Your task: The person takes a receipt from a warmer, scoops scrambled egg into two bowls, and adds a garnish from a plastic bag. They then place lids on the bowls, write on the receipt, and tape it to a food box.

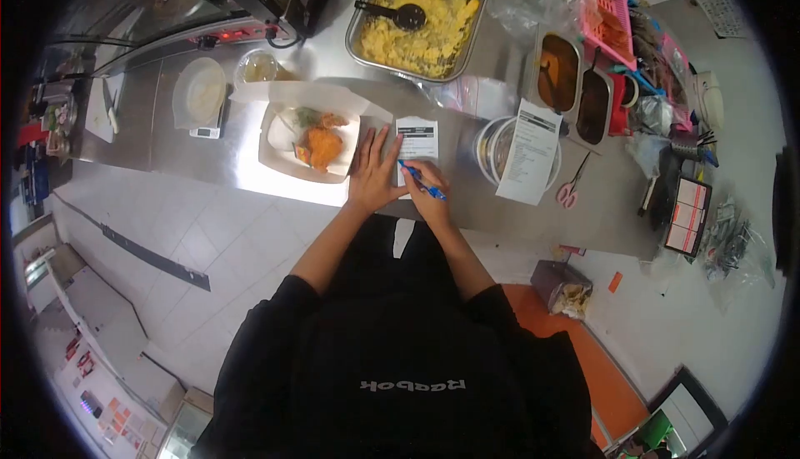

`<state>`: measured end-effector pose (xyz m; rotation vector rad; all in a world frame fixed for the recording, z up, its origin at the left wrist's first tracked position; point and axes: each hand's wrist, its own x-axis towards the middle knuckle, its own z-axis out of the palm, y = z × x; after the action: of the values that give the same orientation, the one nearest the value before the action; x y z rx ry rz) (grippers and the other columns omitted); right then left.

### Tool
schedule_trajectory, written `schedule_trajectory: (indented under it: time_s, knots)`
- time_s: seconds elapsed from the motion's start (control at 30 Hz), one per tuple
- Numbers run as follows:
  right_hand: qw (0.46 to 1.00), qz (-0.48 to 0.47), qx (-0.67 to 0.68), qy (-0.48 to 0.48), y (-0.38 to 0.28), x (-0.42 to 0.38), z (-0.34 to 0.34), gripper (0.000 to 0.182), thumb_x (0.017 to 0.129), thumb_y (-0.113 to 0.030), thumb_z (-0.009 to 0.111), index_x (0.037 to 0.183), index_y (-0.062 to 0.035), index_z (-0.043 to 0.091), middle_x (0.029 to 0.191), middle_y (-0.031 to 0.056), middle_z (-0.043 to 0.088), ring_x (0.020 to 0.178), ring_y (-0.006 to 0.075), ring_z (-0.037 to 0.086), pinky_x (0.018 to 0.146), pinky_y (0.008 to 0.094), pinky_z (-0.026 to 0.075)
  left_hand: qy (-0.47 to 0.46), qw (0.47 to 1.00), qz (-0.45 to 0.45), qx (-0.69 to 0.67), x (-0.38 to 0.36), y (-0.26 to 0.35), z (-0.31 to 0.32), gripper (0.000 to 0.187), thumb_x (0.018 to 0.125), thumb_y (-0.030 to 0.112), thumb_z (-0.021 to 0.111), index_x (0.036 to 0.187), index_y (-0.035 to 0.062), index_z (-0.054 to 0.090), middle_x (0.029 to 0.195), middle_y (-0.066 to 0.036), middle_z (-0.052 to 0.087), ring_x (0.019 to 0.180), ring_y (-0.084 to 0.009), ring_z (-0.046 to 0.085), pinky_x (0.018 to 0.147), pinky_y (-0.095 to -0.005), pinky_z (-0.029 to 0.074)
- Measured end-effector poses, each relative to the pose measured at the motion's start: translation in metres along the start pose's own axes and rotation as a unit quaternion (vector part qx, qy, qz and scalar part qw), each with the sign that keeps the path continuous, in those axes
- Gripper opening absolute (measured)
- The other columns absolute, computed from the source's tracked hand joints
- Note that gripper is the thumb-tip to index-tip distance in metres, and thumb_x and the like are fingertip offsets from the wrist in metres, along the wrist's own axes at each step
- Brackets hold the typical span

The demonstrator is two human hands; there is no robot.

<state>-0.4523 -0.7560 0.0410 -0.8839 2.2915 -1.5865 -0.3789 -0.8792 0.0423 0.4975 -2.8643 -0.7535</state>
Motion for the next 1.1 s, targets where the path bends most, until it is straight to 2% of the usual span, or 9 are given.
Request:
schedule_trajectory:
  time_s: [0.2, 0.23, 0.33, 0.43, 0.53, 0.6, 0.83, 1.0, 1.1]
  knots:
    - [0.999, 0.036, -0.013, 0.023, -0.003, 0.001, -0.001, 0.014, 0.078, -0.004, 0.065, 0.091, -0.0039, 0.061, 0.078, 0.0118, 0.062, 0.068, 0.0244, 0.062, 0.062, 0.0316, 0.049, -0.001, 1.0, -0.001, -0.023, 0.0, -0.005, 0.006, 0.094, 0.064, 0.046, 0.072, 0.141, 0.0166, 0.029, 0.145, -0.014, 0.024, 0.134, -0.0364, 0.021, 0.109, -0.0482, 0.019]
    - [0.999, 0.017, -0.013, 0.05, 0.002, 0.002, 0.002, 0.014, 0.078, -0.004, 0.065, 0.091, -0.0046, 0.061, 0.078, 0.0118, 0.062, 0.066, 0.0235, 0.062, 0.061, 0.0314, 0.049, -0.001, 1.0, 0.0, -0.024, 0.0, -0.004, 0.004, 0.093, 0.064, 0.046, 0.072, 0.141, 0.0163, 0.029, 0.144, -0.014, 0.025, 0.134, -0.0363, 0.021, 0.109, -0.0482, 0.019]
    - [0.999, -0.04, -0.012, 0.026, 0.008, 0.002, 0.002, 0.013, 0.078, -0.005, 0.066, 0.09, -0.0047, 0.062, 0.078, 0.0108, 0.063, 0.065, 0.0215, 0.062, 0.06, 0.0306, 0.049, 0.006, 1.0, 0.011, -0.009, 0.001, -0.001, -0.001, 0.101, 0.059, 0.054, 0.073, 0.141, 0.014, 0.028, 0.144, -0.015, 0.027, 0.133, -0.0365, 0.023, 0.109, -0.049, 0.019]
    - [0.996, 0.09, -0.002, 0.016, 0.002, 0.003, -0.012, 0.012, 0.078, -0.006, 0.066, 0.09, -0.0048, 0.064, 0.08, 0.0098, 0.065, 0.066, 0.0195, 0.063, 0.061, 0.0299, 0.049, -0.007, 1.0, 0.008, -0.019, 0.001, 0.001, -0.005, 0.111, 0.053, 0.062, 0.073, 0.142, 0.0123, 0.026, 0.144, -0.015, 0.026, 0.134, -0.0365, 0.022, 0.109, -0.0496, 0.018]
    - [0.998, 0.052, 0.013, 0.027, 0.005, 0.005, -0.014, 0.011, 0.079, -0.007, 0.066, 0.09, -0.0049, 0.065, 0.081, 0.0094, 0.065, 0.067, 0.0184, 0.063, 0.062, 0.0289, 0.05, -0.019, 0.999, 0.007, -0.027, 0.001, 0.001, -0.005, 0.119, 0.049, 0.068, 0.072, 0.142, 0.0109, 0.024, 0.144, -0.016, 0.025, 0.135, -0.0362, 0.02, 0.11, -0.0499, 0.016]
    - [0.998, 0.062, 0.015, 0.028, 0.001, 0.003, -0.011, 0.012, 0.079, -0.007, 0.066, 0.09, -0.0049, 0.065, 0.082, 0.01, 0.065, 0.069, 0.0192, 0.064, 0.062, 0.0291, 0.05, -0.019, 1.0, 0.013, -0.02, 0.001, -0.001, -0.003, 0.121, 0.048, 0.07, 0.07, 0.142, 0.0103, 0.023, 0.145, -0.016, 0.024, 0.135, -0.0361, 0.019, 0.11, -0.05, 0.015]
    - [0.999, 0.029, -0.025, 0.034, 0.008, 0.002, -0.01, 0.013, 0.078, -0.007, 0.065, 0.091, -0.0039, 0.064, 0.082, 0.0113, 0.065, 0.071, 0.0223, 0.064, 0.063, 0.0305, 0.05, -0.033, 0.999, 0.011, 0.008, 0.002, -0.001, -0.003, 0.122, 0.049, 0.071, 0.069, 0.143, 0.0103, 0.021, 0.145, -0.016, 0.023, 0.136, -0.0368, 0.018, 0.11, -0.0507, 0.013]
    - [0.995, 0.093, 0.016, 0.023, 0.005, 0.001, -0.014, 0.011, 0.079, -0.008, 0.065, 0.089, -0.0041, 0.065, 0.079, 0.0108, 0.065, 0.069, 0.0222, 0.064, 0.061, 0.0304, 0.049, -0.029, 0.999, 0.011, -0.018, 0.001, -0.001, -0.003, 0.125, 0.046, 0.072, 0.07, 0.143, 0.0103, 0.021, 0.146, -0.017, 0.022, 0.136, -0.0373, 0.016, 0.11, -0.0513, 0.012]
    - [0.992, 0.121, 0.014, 0.031, 0.012, -0.002, -0.019, 0.011, 0.079, -0.008, 0.065, 0.089, -0.004, 0.065, 0.078, 0.0106, 0.065, 0.07, 0.0224, 0.064, 0.062, 0.0307, 0.049, -0.053, 0.998, 0.025, -0.025, 0.003, 0.0, -0.011, 0.123, 0.049, 0.068, 0.073, 0.143, 0.0088, 0.021, 0.146, -0.019, 0.017, 0.136, -0.0414, 0.012, 0.109, -0.0534, 0.014]
